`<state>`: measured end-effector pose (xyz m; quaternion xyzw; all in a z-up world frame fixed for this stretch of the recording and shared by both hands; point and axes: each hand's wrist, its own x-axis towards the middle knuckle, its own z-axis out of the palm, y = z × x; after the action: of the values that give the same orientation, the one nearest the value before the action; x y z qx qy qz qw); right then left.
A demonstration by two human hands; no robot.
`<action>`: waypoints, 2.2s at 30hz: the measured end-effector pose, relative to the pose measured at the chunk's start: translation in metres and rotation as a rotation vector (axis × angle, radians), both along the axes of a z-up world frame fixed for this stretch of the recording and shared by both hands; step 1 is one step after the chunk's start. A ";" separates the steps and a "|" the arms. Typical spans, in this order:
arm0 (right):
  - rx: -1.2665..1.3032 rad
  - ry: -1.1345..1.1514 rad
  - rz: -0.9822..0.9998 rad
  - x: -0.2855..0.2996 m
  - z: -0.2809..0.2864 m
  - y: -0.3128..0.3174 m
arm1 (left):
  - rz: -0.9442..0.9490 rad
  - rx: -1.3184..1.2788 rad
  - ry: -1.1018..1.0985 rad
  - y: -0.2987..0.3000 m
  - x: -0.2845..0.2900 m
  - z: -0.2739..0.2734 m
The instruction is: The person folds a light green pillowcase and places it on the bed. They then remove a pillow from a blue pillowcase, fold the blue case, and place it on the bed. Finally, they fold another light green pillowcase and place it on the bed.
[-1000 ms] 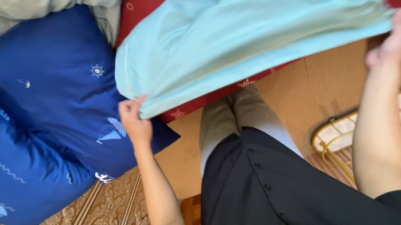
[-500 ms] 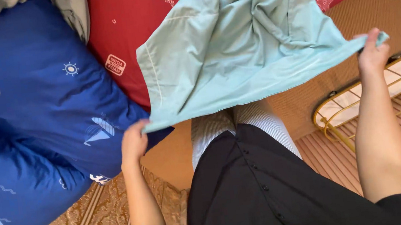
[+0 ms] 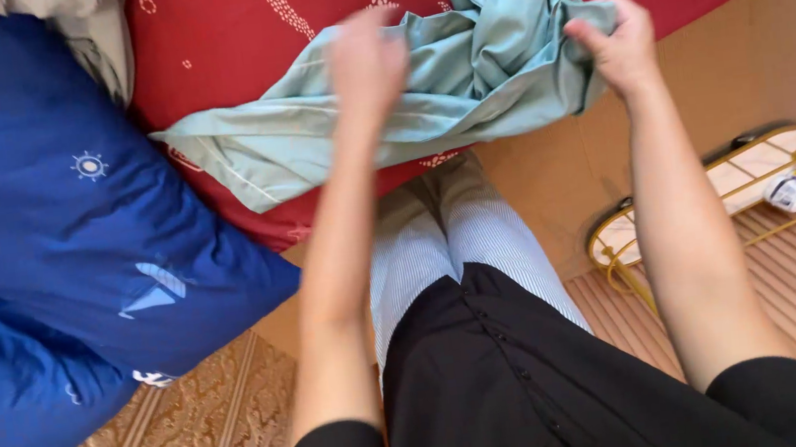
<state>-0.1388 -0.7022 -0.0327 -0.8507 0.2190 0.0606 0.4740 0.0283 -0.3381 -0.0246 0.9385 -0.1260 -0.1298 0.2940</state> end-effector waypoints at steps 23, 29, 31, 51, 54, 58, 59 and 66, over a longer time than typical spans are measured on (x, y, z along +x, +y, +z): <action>-0.159 -0.234 0.428 0.093 0.186 -0.065 | -0.425 -0.936 0.039 -0.189 0.038 0.149; -0.309 -0.232 0.233 0.013 0.123 -0.165 | -0.543 -0.221 -0.087 -0.097 -0.011 0.043; -0.256 -0.217 0.213 0.001 0.099 -0.189 | -0.301 -0.194 -0.045 -0.057 -0.032 0.013; -0.281 -0.172 0.596 0.111 0.160 -0.053 | -0.155 -0.413 0.092 -0.009 -0.017 0.085; -0.588 -0.161 0.293 0.041 0.063 -0.169 | -0.027 0.077 0.248 0.051 -0.035 0.027; -1.291 0.094 0.056 0.023 0.033 -0.159 | 0.014 0.681 0.210 0.125 -0.058 -0.049; -1.288 0.093 0.060 0.028 0.035 -0.137 | 0.018 0.683 0.212 0.140 -0.052 -0.049; -0.619 -0.015 0.646 0.112 0.046 0.122 | 0.105 0.240 0.091 0.181 -0.014 0.034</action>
<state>-0.0271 -0.5805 0.0138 -0.9776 -0.0533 0.1311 0.1556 0.0147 -0.1571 0.0094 0.9654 -0.0469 -0.1706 0.1915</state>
